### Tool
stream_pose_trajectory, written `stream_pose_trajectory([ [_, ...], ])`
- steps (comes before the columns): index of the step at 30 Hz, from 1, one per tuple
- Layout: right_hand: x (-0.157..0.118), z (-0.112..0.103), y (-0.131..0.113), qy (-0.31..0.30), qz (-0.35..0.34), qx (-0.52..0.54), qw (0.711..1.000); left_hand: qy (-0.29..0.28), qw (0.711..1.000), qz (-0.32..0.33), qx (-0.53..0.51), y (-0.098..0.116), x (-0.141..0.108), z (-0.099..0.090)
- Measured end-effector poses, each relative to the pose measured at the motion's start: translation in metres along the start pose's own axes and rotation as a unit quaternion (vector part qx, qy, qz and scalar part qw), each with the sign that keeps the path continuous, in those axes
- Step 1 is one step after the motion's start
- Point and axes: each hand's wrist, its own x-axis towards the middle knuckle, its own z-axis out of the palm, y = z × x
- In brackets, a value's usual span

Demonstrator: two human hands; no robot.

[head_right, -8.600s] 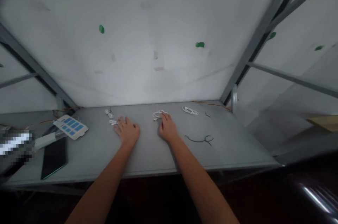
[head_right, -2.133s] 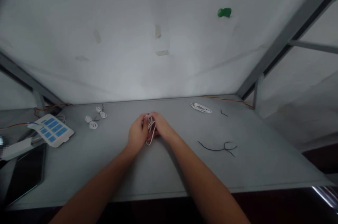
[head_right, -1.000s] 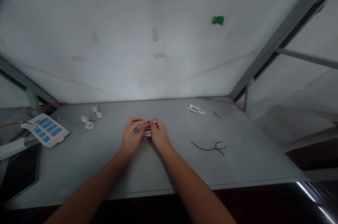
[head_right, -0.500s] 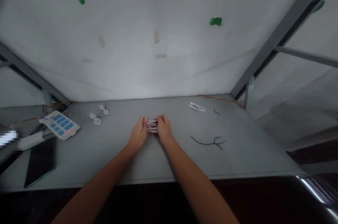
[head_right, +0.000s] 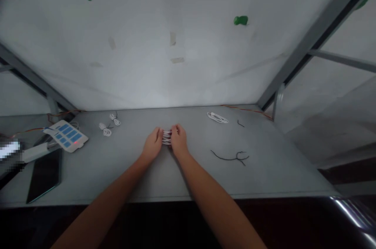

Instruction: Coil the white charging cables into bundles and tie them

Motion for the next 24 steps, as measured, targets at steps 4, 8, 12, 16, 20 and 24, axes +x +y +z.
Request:
stream_pose_trajectory([
  [4, -0.001, 0.001, -0.001, 0.036, 0.014, 0.038, 0.999, -0.008, 0.999, -0.006, -0.032, 0.001, 0.002, 0.0],
  [8, 0.002, 0.002, 0.002, 0.041, 0.018, 0.055, 0.997, -0.025, 0.999, -0.017, -0.04, 0.001, 0.003, 0.0],
  [12, 0.006, 0.002, 0.003, 0.032, 0.038, 0.067, 0.997, -0.024, 0.998, -0.025, -0.054, 0.0, 0.004, 0.001],
  [16, 0.006, 0.001, 0.001, 0.027, 0.044, 0.084, 0.995, -0.026, 0.996, -0.029, -0.074, 0.001, 0.004, 0.001],
  [20, 0.007, -0.001, 0.001, 0.029, 0.064, 0.106, 0.992, -0.055, 0.993, -0.022, -0.105, 0.002, 0.004, -0.001],
  [24, 0.011, -0.004, -0.001, 0.003, 0.083, 0.118, 0.99, -0.021, 0.991, -0.036, -0.124, -0.001, 0.005, -0.001],
])
